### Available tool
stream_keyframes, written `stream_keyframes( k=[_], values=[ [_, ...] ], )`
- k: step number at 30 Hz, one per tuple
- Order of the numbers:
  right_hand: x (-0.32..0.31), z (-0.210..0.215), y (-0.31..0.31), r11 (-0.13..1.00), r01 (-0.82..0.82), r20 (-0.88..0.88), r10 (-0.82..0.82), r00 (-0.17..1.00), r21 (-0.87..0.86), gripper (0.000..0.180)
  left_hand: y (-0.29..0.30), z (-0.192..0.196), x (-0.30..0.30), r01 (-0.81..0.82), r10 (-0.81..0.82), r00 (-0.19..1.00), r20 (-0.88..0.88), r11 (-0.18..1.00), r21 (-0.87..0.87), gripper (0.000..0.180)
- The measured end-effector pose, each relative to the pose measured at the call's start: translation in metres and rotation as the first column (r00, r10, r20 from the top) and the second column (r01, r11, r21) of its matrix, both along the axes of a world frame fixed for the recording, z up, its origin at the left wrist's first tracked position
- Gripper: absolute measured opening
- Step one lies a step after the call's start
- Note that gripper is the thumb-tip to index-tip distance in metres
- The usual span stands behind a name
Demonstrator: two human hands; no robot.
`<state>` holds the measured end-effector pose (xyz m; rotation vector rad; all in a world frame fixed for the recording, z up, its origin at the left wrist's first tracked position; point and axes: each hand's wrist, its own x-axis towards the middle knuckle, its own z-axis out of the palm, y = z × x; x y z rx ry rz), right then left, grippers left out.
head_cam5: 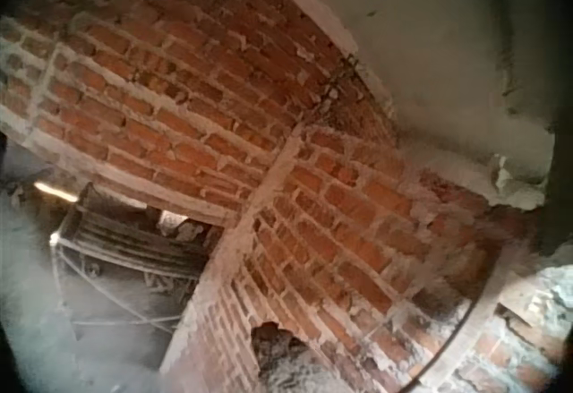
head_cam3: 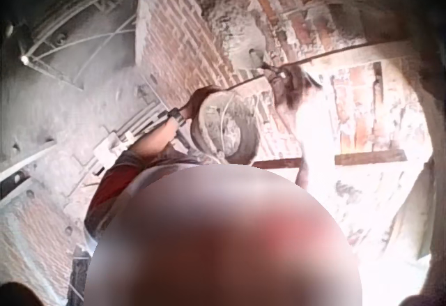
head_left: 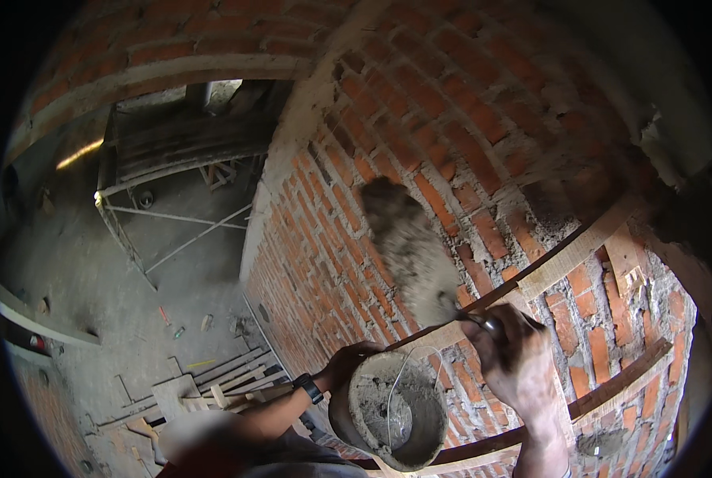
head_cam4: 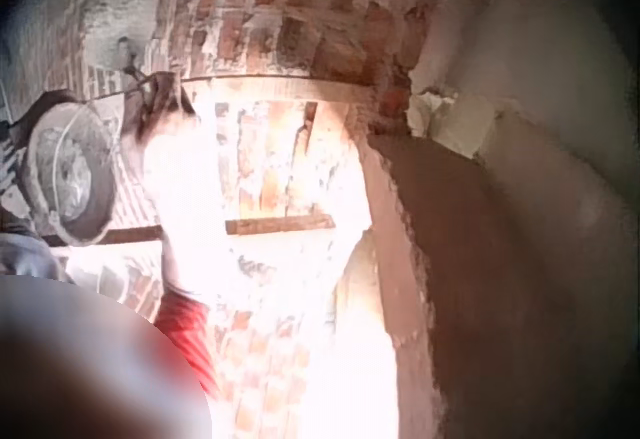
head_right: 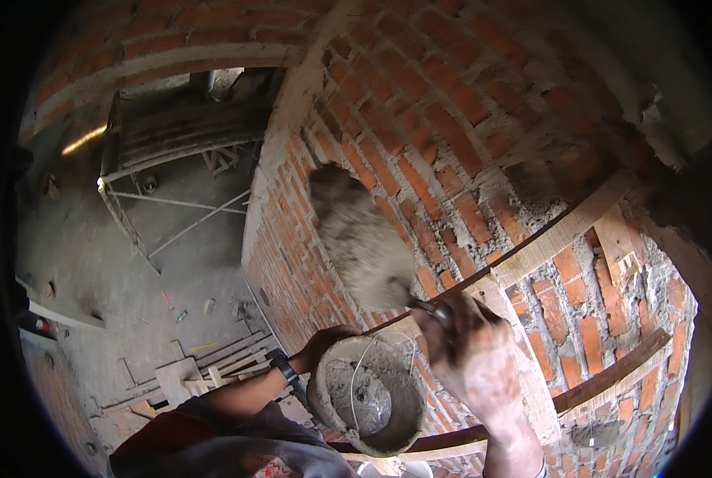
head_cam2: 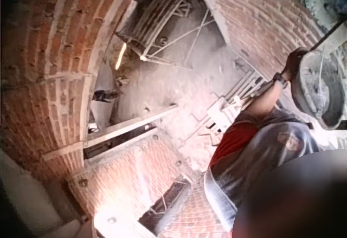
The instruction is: The person scoops wet cement from a bucket with a trowel and applies it to a brick wall, smoothing the surface. The person repeatedly transfers cement between buckets and continues plastering the wall.
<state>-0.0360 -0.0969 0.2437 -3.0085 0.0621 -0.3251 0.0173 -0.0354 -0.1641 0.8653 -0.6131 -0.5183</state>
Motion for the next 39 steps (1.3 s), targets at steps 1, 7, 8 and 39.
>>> stream_keyframes(
  k=[1,7,8,39],
  values=[
    [0.009,0.007,0.012,0.999,-0.033,-0.041,0.033,0.999,-0.002,0.019,-0.002,-0.001,0.002,0.062,-0.066,0.993,-0.096,0.997,-0.046,0.031],
    [0.068,0.035,0.067,0.807,-0.426,-0.089,0.5,0.861,0.409,0.014,-0.011,-0.001,0.007,-0.008,-0.011,0.994,0.105,0.983,0.185,0.035],
    [0.081,0.039,0.065,0.794,-0.322,-0.175,0.465,0.868,0.515,0.017,-0.013,-0.001,0.007,-0.014,-0.004,0.995,0.095,0.982,0.189,0.035],
    [-0.155,-0.014,-0.081,0.785,-0.153,-0.324,-0.064,0.944,-0.601,0.011,-0.028,-0.008,0.008,-0.004,0.024,0.988,-0.149,0.99,0.138,0.036]
  ],
)
